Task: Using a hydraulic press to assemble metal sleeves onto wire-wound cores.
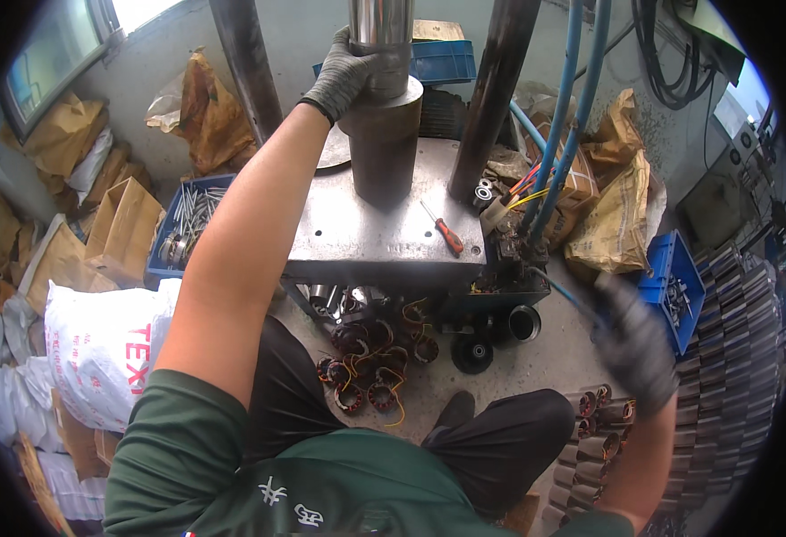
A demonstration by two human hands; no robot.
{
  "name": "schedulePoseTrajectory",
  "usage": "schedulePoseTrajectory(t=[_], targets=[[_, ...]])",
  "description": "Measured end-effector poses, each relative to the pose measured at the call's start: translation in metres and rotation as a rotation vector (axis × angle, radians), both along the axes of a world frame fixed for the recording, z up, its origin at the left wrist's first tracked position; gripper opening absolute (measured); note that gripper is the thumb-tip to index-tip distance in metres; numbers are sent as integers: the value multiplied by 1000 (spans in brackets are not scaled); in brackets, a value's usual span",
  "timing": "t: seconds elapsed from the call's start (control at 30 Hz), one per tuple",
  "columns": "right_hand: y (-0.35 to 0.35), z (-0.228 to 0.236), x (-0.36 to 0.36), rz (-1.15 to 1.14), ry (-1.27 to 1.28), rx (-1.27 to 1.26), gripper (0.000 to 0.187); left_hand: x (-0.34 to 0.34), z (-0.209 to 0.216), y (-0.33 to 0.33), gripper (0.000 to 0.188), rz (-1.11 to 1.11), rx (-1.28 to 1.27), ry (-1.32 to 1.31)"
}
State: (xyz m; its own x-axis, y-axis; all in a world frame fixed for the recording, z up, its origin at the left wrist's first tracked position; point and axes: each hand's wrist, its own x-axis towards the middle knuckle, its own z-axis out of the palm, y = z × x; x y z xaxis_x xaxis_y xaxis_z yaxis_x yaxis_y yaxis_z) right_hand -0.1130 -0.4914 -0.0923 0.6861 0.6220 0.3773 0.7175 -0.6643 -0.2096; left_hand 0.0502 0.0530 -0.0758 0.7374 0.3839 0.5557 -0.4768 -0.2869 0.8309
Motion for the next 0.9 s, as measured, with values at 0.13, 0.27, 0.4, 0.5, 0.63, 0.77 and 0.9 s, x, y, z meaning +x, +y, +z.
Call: schedulePoseTrajectory(t=[0.13, 0.27, 0.4, 0.5, 0.63, 0.77, 0.9], targets=[[-9, -32, -71, -130, 205, -225, 51, -6, 8, -20, 87, -197, -221, -56], [-14, -50, -89, -215, 355, -166, 26, -7, 9, -12, 88, -54, 50, 2], [-9, -54, -92, -204, 281, -200, 20, -17, 12, -22, 86, -3, 49, 23], [-7, -53, -93, -254, 302, -214, 16, -25, 16, -30, 86, -250, -306, -59], [-11, -56, -93, -247, 290, -222, 20, -24, 15, -28, 85, -127, -77, -24], [-12, -55, -92, -247, 296, -190, 44, -12, 9, -18, 89, -73, -18, -13], [-3, -46, -93, -346, 413, -173, 65, -2, 3, -8, 95, -72, 0, -42]])
